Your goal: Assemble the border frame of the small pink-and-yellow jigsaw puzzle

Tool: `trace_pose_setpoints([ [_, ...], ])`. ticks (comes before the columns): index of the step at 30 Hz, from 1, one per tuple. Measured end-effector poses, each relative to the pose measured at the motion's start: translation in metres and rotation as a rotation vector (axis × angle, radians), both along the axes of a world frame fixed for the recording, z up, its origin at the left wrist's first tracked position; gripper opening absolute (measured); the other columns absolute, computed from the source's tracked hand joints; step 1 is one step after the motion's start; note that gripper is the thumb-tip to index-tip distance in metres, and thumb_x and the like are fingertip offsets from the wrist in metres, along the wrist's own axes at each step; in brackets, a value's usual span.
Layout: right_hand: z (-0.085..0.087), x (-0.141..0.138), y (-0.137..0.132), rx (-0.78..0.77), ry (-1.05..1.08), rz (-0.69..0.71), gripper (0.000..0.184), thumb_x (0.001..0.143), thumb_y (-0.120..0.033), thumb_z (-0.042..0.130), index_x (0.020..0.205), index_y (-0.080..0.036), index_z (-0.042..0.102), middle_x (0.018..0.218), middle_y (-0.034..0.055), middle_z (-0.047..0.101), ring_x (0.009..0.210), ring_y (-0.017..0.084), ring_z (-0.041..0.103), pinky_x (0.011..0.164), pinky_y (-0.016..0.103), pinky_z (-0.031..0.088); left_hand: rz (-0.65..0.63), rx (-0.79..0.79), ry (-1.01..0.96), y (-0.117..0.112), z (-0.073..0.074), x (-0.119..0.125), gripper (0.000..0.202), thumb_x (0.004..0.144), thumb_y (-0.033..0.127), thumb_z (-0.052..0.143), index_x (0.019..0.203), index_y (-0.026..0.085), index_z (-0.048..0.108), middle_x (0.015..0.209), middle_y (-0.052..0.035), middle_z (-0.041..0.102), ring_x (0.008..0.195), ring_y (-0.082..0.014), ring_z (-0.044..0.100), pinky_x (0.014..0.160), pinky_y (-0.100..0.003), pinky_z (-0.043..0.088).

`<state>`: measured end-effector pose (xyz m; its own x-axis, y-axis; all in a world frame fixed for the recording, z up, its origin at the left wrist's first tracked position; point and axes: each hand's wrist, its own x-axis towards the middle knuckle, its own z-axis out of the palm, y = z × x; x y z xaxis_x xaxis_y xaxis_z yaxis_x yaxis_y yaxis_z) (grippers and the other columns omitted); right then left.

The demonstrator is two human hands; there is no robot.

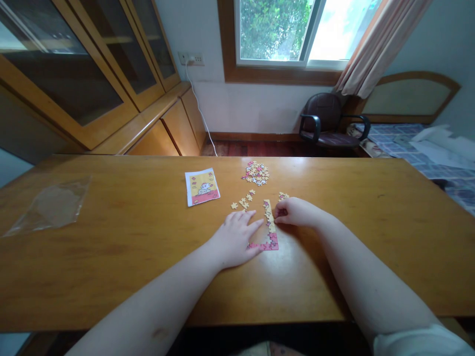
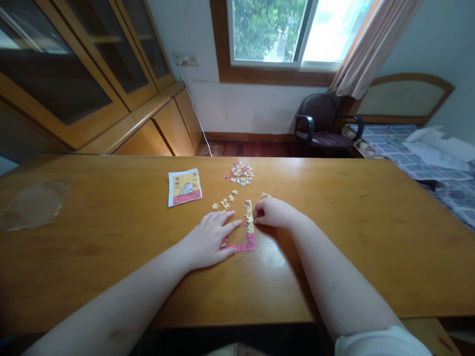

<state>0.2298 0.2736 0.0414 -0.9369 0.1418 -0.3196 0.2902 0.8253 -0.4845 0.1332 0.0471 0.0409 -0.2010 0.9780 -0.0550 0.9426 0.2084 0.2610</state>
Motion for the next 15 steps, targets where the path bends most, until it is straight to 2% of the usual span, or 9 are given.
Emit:
trace_pose_setpoints([
  [2, -0.001, 0.000, 0.002, 0.002, 0.001, 0.006, 0.011, 0.074, -0.030, 0.066, 0.079, -0.021, 0.071, 0.075, 0.0007, 0.069, 0.066, 0.015, 0.059, 0.060, 0.024, 0.040, -0.022, 0.002, -0.010, 0.002, -0.007, 0.000, 0.067, 0.084, 0.058, 0.054, 0.144, 0.029, 0.041, 0.155, -0.0112, 0.029, 0.138, -0.0341, 0.031, 0.114, -0.053, 0.021],
  [5, -0.002, 0.000, 0.002, -0.018, 0.014, 0.011, 0.012, 0.075, -0.029, 0.065, 0.079, -0.021, 0.072, 0.075, 0.0009, 0.070, 0.067, 0.015, 0.060, 0.062, 0.024, 0.042, -0.031, -0.013, -0.032, 0.006, -0.016, -0.002, 0.073, 0.083, 0.060, 0.056, 0.147, 0.033, 0.035, 0.160, -0.0101, 0.018, 0.144, -0.0347, 0.020, 0.116, -0.055, 0.014],
  [9, -0.003, 0.000, 0.000, -0.029, 0.026, 0.018, 0.012, 0.075, -0.029, 0.064, 0.079, -0.020, 0.072, 0.075, 0.0012, 0.070, 0.067, 0.015, 0.060, 0.063, 0.025, 0.042, -0.017, -0.027, -0.060, 0.009, -0.019, -0.004, 0.075, 0.082, 0.062, 0.056, 0.148, 0.035, 0.032, 0.161, -0.0103, 0.012, 0.146, -0.0356, 0.015, 0.116, -0.057, 0.012],
  [15, -0.005, 0.000, 0.001, -0.038, 0.029, 0.023, 0.012, 0.075, -0.028, 0.063, 0.079, -0.020, 0.071, 0.076, 0.0007, 0.070, 0.067, 0.015, 0.060, 0.063, 0.025, 0.042, -0.017, -0.044, -0.096, 0.010, -0.018, -0.004, 0.073, 0.082, 0.063, 0.054, 0.147, 0.037, 0.032, 0.161, -0.0097, 0.011, 0.146, -0.0362, 0.012, 0.115, -0.059, 0.011],
])
